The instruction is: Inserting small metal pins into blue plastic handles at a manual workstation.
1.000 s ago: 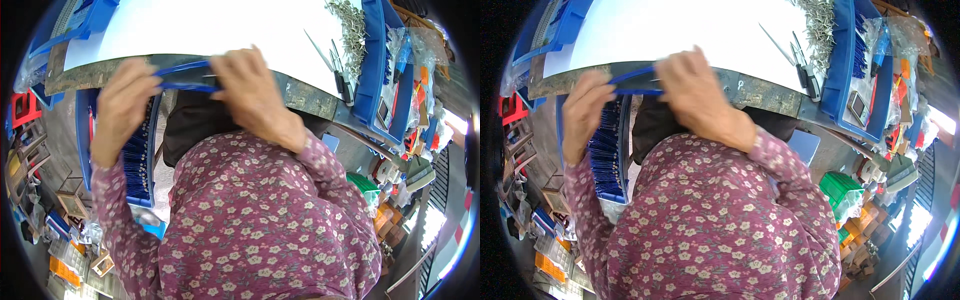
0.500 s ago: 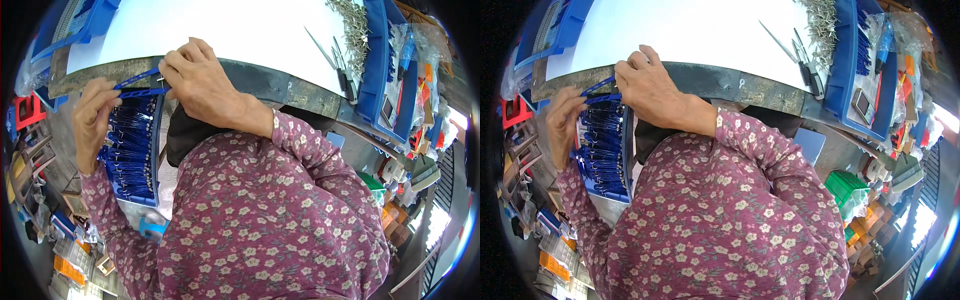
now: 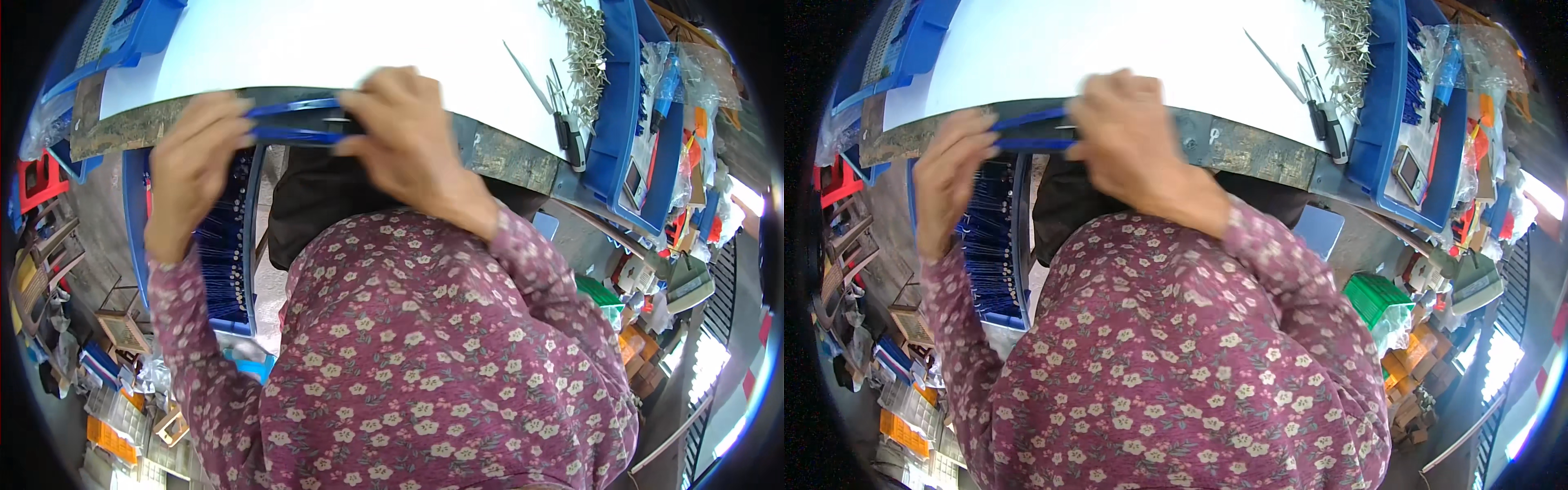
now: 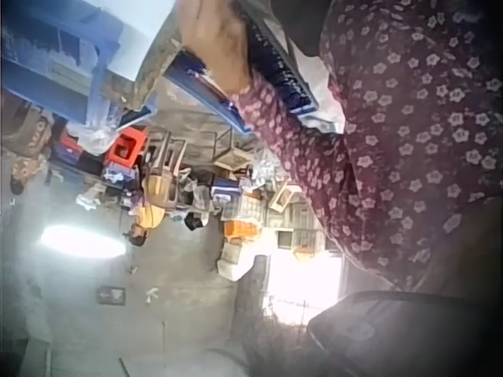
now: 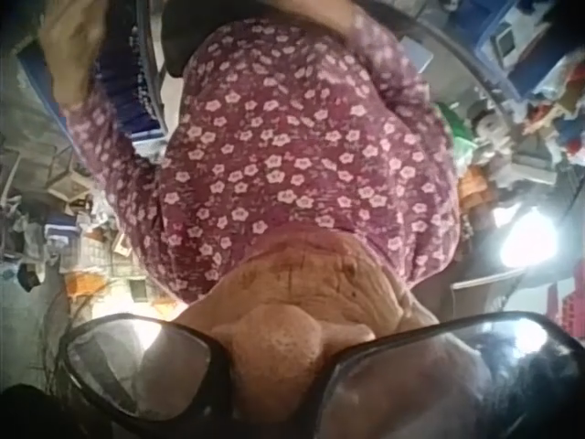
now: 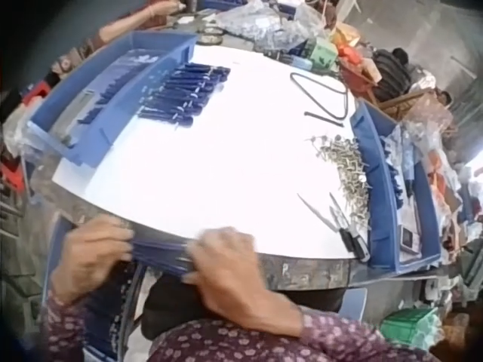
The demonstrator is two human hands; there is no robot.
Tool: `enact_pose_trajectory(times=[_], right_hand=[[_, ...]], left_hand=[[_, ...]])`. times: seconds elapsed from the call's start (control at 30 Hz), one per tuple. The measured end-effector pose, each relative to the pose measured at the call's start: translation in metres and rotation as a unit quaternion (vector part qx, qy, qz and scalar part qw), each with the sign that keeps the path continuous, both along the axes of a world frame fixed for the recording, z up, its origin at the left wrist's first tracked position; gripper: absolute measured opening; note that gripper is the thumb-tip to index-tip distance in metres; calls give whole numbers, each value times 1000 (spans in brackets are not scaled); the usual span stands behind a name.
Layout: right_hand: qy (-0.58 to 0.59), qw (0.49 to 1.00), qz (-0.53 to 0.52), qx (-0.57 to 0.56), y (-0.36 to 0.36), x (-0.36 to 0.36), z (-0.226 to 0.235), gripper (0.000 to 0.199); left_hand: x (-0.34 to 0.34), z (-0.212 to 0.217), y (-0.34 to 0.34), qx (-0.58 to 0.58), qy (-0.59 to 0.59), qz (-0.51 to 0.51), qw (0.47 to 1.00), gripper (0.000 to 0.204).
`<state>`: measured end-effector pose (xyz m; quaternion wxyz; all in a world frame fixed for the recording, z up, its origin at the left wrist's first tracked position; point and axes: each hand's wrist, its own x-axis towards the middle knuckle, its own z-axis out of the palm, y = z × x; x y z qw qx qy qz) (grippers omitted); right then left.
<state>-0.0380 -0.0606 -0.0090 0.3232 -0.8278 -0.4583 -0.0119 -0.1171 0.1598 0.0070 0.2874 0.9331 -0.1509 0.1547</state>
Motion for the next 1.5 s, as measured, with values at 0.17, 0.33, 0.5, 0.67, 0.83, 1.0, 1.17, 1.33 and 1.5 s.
enact_pose_trajectory(times=[0.17,0.33,0.5,0.67,0.83,1.0,1.17,1.33,1.5], right_hand=[[-40,998,49,24,47,0,-5,29],[33,999,-28,-14,-46,3,13,42],[15,998,-61,-25,-62,-2,10,41],[-38,995,68,66,23,7,-10,24],[-41,996,71,37,37,2,-14,23],[27,998,-40,-46,-57,4,20,40],[43,998,-37,-35,-52,0,12,39],[-72,991,87,78,48,3,-9,19],[-49,995,81,29,29,1,-12,22]], left_hand=[[-26,8,27,-39,59,103,992,19],[14,6,-38,-43,41,-52,997,14],[25,-11,-57,-109,20,-72,991,10],[-11,0,15,-48,42,65,996,14],[-28,2,21,-18,29,86,996,18],[14,-6,-58,-87,-19,-54,995,9],[14,-11,-51,-71,-29,-46,996,11],[-31,-3,30,-44,51,122,990,15],[-28,-1,10,-42,45,135,989,14]])
